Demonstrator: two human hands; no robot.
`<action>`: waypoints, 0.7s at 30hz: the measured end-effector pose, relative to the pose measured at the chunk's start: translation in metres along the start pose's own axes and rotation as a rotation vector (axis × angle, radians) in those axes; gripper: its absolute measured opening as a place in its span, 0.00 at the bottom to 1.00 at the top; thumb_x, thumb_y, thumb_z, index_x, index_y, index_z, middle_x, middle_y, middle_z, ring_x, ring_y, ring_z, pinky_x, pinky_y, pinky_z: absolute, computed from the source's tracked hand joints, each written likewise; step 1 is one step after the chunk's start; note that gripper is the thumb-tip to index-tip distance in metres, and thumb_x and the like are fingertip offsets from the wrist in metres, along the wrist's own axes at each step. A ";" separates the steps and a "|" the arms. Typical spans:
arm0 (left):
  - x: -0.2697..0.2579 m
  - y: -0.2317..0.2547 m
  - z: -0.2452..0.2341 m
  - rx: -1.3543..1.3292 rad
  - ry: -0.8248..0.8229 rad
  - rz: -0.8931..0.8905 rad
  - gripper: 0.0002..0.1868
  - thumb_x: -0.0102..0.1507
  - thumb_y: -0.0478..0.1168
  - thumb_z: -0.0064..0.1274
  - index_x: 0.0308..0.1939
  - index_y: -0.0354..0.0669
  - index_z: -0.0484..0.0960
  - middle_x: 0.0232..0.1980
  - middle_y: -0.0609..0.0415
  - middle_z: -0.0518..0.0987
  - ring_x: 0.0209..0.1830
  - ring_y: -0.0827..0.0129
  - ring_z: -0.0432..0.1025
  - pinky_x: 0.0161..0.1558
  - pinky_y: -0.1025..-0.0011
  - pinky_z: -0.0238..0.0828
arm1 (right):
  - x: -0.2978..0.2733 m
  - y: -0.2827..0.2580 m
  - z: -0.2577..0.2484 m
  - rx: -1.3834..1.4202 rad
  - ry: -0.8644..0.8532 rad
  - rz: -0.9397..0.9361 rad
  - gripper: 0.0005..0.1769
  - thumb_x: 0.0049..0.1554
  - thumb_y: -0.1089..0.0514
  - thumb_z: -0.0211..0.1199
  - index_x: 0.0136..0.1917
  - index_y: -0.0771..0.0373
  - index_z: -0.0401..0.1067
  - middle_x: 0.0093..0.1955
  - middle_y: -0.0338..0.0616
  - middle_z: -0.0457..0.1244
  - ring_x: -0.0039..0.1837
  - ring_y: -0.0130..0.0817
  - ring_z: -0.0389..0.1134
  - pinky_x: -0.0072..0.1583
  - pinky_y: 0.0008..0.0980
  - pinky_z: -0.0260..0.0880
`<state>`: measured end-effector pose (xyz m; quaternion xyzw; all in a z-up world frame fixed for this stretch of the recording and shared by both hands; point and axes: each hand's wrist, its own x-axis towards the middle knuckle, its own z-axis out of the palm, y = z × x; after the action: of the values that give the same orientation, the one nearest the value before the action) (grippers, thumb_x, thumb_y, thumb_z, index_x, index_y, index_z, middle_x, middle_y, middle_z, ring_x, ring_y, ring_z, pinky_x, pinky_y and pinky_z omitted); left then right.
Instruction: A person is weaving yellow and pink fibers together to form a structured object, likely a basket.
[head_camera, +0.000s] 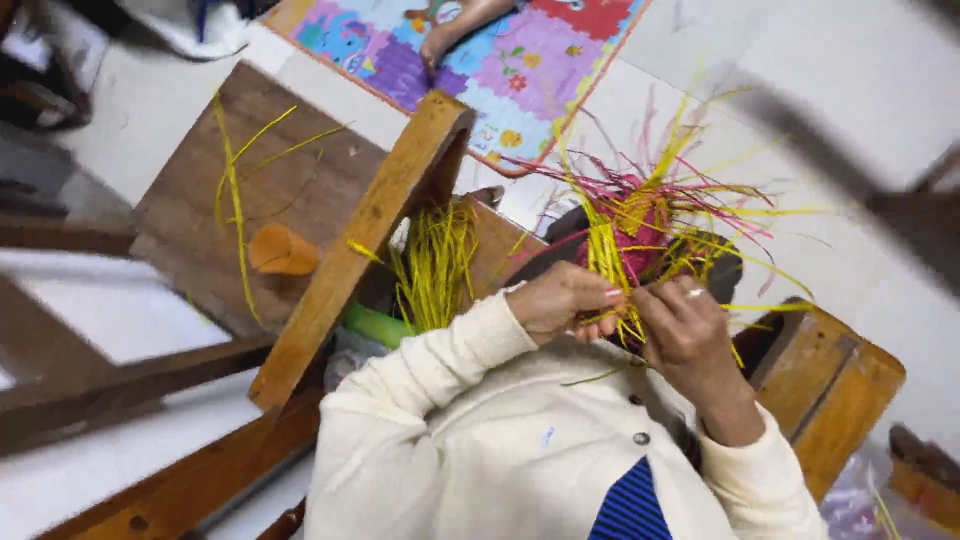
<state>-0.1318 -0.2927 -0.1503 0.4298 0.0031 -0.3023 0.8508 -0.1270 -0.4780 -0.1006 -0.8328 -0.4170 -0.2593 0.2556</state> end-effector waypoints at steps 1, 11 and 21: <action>-0.001 -0.006 -0.003 0.006 -0.028 -0.028 0.09 0.64 0.36 0.50 0.34 0.31 0.78 0.22 0.43 0.77 0.15 0.71 0.73 0.13 0.82 0.69 | 0.001 -0.001 0.002 -0.024 0.004 0.031 0.06 0.56 0.66 0.54 0.44 0.62 0.72 0.38 0.47 0.61 0.37 0.47 0.61 0.41 0.40 0.64; -0.016 -0.012 0.006 -0.091 -0.003 -0.021 0.07 0.59 0.29 0.50 0.39 0.26 0.74 0.13 0.48 0.64 0.11 0.74 0.57 0.16 0.83 0.54 | -0.001 0.008 0.001 -0.116 0.133 0.006 0.09 0.57 0.60 0.49 0.42 0.61 0.71 0.35 0.43 0.58 0.34 0.40 0.60 0.37 0.34 0.62; -0.054 0.004 0.031 0.086 -0.079 0.153 0.06 0.56 0.27 0.50 0.32 0.20 0.78 0.08 0.49 0.61 0.09 0.77 0.52 0.16 0.84 0.48 | -0.064 0.130 -0.010 -0.447 0.123 0.332 0.10 0.45 0.71 0.58 0.41 0.63 0.71 0.31 0.45 0.57 0.36 0.47 0.63 0.38 0.40 0.65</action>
<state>-0.1819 -0.2863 -0.1133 0.4529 -0.0762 -0.2532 0.8514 -0.0550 -0.5887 -0.1616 -0.9081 -0.1911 -0.3495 0.1296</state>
